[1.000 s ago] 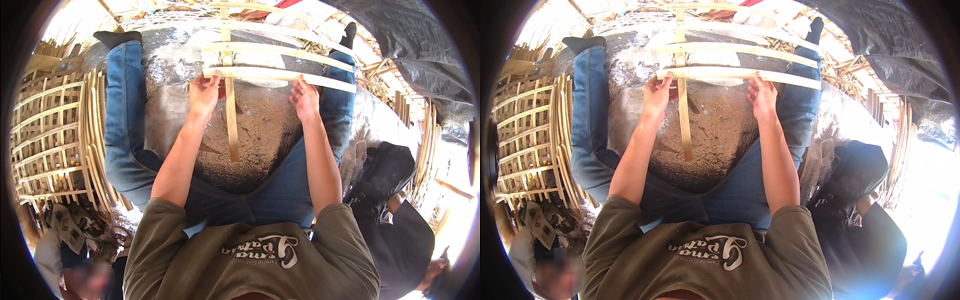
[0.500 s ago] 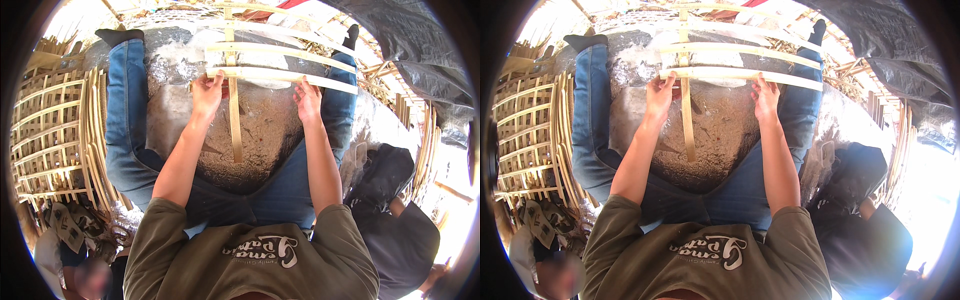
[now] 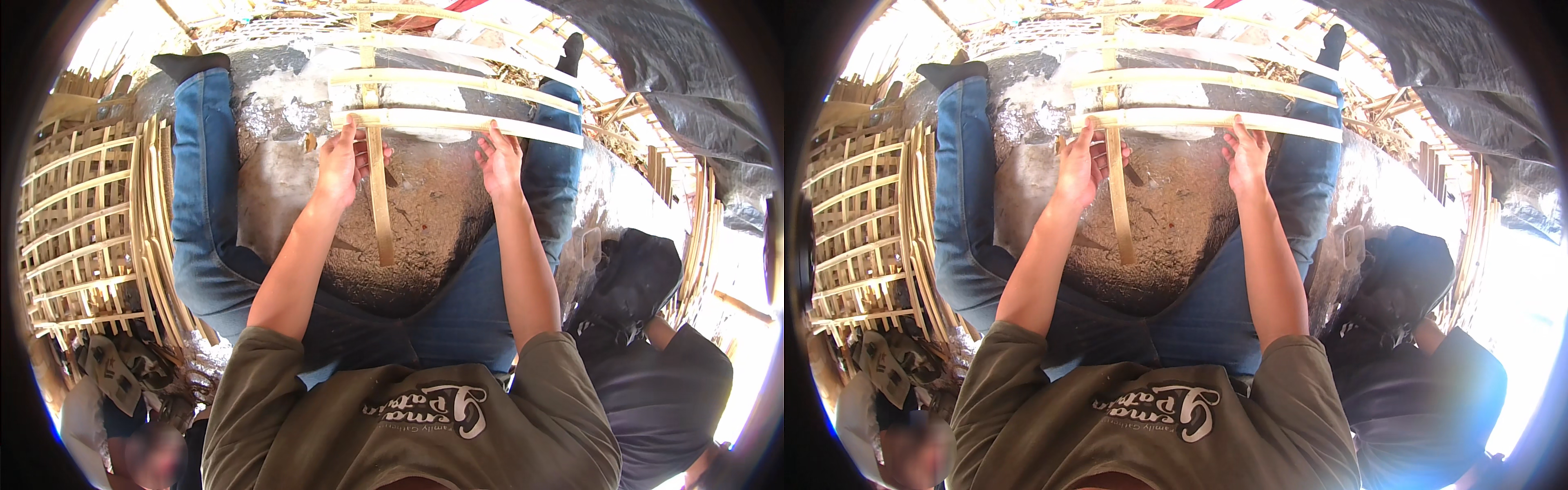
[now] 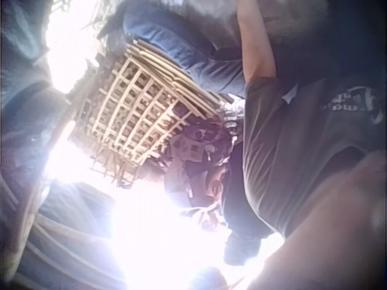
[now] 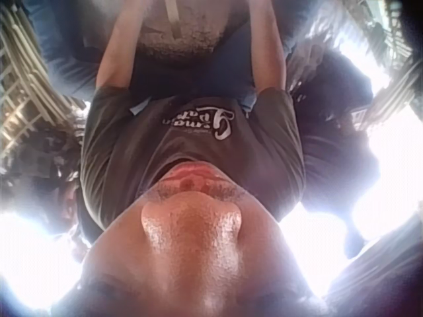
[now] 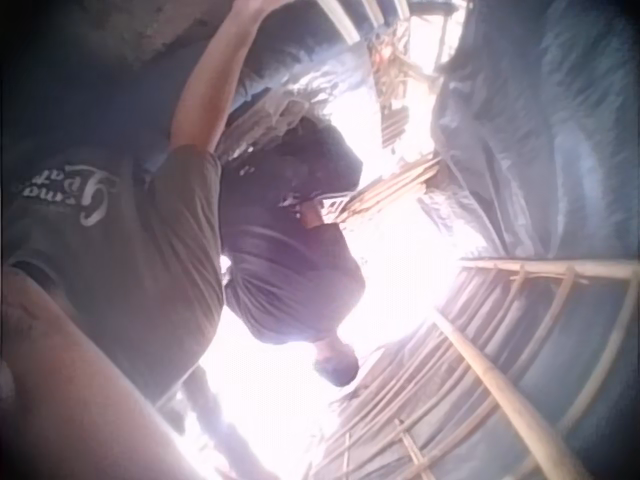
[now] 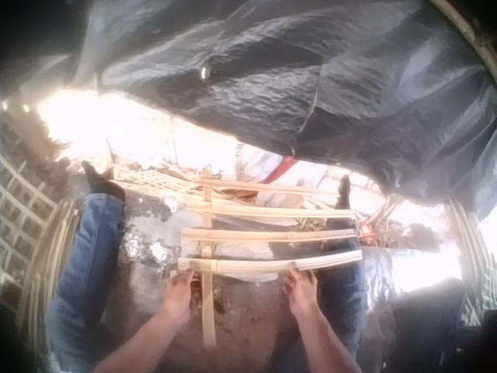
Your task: The person sits on the ground and assembles a wooden frame by positioning thin wooden strips and securing them with a hammer and nails. The person repeatedly aligns the strips and hammers nails to fasten them together.
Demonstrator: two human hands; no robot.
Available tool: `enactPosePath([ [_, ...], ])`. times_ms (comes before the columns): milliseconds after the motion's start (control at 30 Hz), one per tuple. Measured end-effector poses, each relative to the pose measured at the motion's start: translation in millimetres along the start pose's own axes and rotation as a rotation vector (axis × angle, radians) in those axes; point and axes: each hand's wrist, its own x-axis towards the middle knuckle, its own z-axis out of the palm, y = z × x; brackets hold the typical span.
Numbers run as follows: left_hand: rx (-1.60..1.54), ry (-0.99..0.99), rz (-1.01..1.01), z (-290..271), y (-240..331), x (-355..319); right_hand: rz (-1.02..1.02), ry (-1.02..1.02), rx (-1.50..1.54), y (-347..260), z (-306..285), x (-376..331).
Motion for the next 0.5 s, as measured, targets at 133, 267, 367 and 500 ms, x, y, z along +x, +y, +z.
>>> enactPosePath([
  [133,-0.101,-0.052,-0.116,12.0,3.2,-9.1,-0.003,0.014,0.017,-0.3,-0.7,-0.6],
  [267,-0.058,-0.151,-0.152,12.5,-3.8,-3.6,-0.006,0.026,0.009,-0.9,0.9,-0.3],
  [367,-0.051,-0.145,-0.154,12.9,-5.4,3.5,-0.010,0.027,0.013,-0.8,2.2,-1.5],
  [500,-0.087,-0.184,-0.133,6.8,-4.7,10.8,-0.017,0.024,0.022,-0.2,2.2,-0.2],
])
